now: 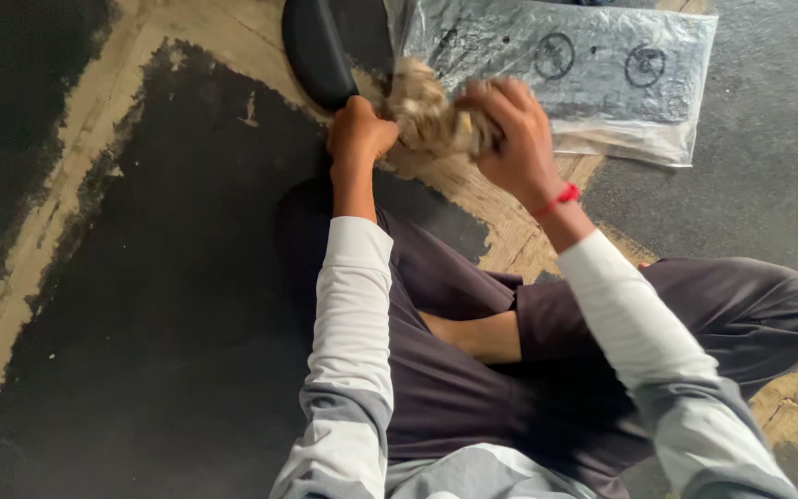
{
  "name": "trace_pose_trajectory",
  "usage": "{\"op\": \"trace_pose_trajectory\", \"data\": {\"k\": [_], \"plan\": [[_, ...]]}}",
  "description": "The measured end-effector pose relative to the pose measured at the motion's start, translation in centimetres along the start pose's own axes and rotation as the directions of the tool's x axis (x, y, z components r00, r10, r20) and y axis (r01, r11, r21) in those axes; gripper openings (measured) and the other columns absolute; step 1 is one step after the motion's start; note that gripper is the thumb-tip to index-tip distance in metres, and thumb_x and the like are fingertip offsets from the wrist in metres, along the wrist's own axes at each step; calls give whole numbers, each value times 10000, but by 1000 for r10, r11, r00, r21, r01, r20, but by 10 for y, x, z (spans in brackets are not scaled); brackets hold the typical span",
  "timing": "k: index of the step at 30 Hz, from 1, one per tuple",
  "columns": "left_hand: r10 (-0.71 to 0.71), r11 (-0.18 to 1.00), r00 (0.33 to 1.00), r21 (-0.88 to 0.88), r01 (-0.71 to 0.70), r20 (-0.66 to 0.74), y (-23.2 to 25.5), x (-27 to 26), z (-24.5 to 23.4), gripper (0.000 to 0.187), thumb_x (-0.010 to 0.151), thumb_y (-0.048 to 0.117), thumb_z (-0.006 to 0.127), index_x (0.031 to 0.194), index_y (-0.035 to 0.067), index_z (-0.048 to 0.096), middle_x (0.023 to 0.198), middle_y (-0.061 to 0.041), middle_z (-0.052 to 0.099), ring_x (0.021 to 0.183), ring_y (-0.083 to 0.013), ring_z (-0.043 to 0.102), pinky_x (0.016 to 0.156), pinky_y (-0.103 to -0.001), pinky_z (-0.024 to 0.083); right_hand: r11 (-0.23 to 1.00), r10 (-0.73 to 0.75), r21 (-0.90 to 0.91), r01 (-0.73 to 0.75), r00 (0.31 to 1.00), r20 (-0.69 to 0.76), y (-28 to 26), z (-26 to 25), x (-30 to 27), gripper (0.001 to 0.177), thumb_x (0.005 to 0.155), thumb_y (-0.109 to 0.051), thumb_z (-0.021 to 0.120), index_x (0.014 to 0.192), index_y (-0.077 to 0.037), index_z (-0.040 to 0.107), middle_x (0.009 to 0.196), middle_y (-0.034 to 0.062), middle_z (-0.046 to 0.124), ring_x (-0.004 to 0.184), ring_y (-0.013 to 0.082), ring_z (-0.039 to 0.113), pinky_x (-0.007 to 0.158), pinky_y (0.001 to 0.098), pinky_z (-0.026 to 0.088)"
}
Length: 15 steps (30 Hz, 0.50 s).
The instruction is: The person sits on the floor and wipes a black rectangular electronic device with a plaid cloth. They rotate the device to clean all sides and then wipe a plastic-wrapped item on the floor.
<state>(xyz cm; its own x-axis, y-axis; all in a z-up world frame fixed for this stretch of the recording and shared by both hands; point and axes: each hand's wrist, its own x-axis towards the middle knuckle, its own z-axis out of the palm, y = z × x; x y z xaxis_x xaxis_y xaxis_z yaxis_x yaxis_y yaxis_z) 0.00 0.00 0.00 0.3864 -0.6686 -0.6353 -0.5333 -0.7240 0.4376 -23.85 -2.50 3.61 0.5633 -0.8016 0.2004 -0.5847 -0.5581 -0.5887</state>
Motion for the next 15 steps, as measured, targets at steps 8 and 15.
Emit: {"op": "trace_pose_trajectory", "data": {"k": [8, 15], "plan": [[45, 989, 987, 143, -24, -152, 1, 15, 23, 384, 745, 217, 768, 1092, 60, 716, 1164, -202, 698, 1119, -393, 659, 915, -483, 548, 937, -281, -203, 283, 959, 41, -26, 53, 17, 613, 663, -334, 923, 1196, -125, 703, 1253, 92, 606, 1204, 349, 508, 1005, 501, 466], [6, 965, 998, 262, 10, -59, 9, 14, 21, 190, 761, 158, 746, 915, 47, 765, 944, -182, 770, 996, -335, 739, 857, -439, 579, 965, -74, -231, 128, 971, 229, 59, -10, -26, 613, 603, -290, 872, 1166, -104, 712, 1147, 120, 645, 1038, 351, 634, 857, 475, 540]]}}
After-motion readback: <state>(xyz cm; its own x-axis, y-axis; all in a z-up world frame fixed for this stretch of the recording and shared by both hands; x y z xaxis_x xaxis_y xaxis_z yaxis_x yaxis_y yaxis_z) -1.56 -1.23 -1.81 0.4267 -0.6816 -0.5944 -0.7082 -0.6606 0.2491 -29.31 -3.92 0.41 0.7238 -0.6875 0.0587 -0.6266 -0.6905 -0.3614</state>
